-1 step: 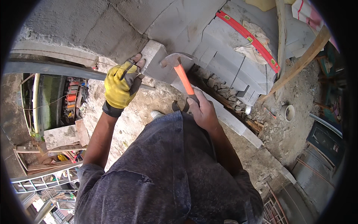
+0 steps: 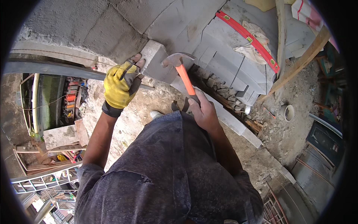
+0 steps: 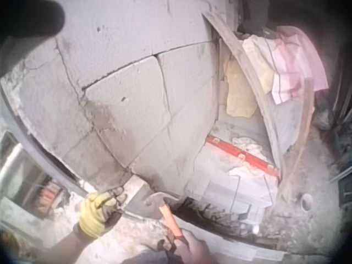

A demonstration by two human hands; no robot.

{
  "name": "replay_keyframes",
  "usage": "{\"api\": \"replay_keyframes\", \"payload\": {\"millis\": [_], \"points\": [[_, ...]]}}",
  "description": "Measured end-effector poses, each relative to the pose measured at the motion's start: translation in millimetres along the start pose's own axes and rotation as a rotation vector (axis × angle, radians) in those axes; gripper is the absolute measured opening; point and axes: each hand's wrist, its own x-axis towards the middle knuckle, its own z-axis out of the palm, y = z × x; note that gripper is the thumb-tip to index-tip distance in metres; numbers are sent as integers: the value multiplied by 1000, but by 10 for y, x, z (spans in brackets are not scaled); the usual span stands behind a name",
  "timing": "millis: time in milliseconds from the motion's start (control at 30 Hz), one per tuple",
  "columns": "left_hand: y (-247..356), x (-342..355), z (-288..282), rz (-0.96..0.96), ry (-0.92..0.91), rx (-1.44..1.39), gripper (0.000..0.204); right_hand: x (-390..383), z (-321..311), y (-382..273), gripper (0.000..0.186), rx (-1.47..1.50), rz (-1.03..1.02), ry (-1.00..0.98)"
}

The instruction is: The person scoops mortar from a bucket with a trowel and applies it to the edges of a white brick. They place the brick into a wall, tap it with a hammer to align it, and repeat the process with additional bricks. The person uses a level to check alignment and continues building the wall section.

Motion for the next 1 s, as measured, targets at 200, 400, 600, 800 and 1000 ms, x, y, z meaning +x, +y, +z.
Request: {"api": "replay_keyframes", "payload": {"millis": [200, 400, 600, 800, 1000], "points": [[-16, 1, 8, -19, -8, 2, 54, 94, 5, 140, 30, -54, -8, -39], [-40, -41, 43, -5, -3, -23, 57, 85, 55, 87, 34, -68, 48, -66], [-62, -77, 96, 50, 67, -27, 54, -16, 73, 68, 35, -66, 67, -38], [-42, -52, 30, 37, 54, -77, 58, -199, 98, -50, 31, 259, 304, -15], [-26, -69, 44, 94, 161, -25, 48, -138, 540, -10, 30, 308, 329, -10]]}}
